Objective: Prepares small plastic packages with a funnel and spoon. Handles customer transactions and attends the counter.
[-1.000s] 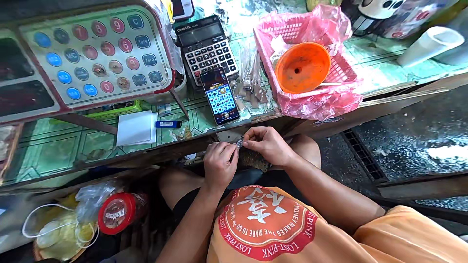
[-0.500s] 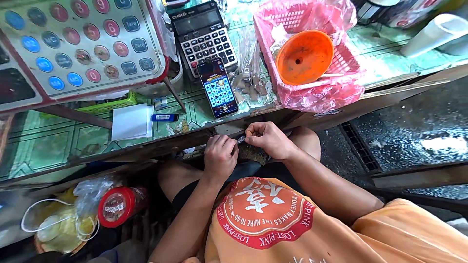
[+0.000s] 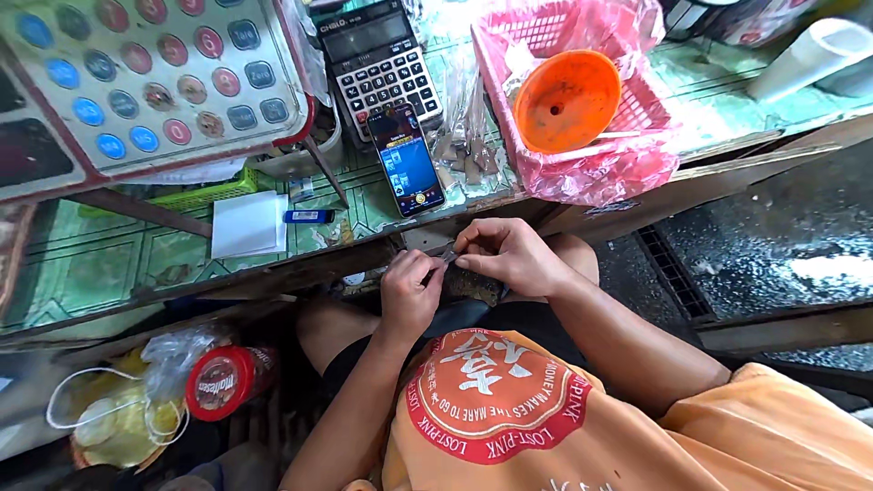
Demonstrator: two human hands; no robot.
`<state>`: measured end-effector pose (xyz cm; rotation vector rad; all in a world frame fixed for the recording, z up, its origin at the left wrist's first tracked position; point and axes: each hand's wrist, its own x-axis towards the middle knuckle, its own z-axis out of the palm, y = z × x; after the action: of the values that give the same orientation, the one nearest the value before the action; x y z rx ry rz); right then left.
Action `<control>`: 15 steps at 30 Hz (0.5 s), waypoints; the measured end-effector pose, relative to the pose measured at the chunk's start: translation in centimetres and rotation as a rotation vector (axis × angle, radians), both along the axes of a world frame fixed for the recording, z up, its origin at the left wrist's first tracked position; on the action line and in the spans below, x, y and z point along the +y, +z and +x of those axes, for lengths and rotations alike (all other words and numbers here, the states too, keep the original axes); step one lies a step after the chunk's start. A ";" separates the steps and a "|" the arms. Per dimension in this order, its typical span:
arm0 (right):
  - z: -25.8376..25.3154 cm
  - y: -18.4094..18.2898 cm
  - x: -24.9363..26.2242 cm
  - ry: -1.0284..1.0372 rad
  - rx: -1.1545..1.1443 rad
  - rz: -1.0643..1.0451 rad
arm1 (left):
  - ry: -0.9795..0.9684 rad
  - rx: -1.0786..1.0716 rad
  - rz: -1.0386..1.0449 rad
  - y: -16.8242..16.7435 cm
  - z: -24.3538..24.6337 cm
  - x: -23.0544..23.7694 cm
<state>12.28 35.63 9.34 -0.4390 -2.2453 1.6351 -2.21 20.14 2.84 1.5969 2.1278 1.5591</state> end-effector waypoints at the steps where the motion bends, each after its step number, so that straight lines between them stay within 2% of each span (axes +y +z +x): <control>1: -0.1 -0.1 -0.2 -0.009 -0.029 0.040 | 0.006 0.010 -0.005 0.0 0.0 0.0; 3: -0.1 -0.4 -0.4 -0.044 -0.082 0.067 | 0.014 0.039 -0.015 0.1 0.1 -0.2; 9: -0.3 -0.8 -0.3 -0.097 -0.213 -0.022 | 0.009 0.085 -0.048 0.0 0.2 -0.4; 15: -0.1 -0.9 -0.2 -0.107 -0.208 -0.077 | -0.008 0.151 -0.082 0.0 0.3 0.1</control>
<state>12.19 35.40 8.49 -0.7680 -2.2634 1.6937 -1.95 20.25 2.80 1.7445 2.2240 1.3698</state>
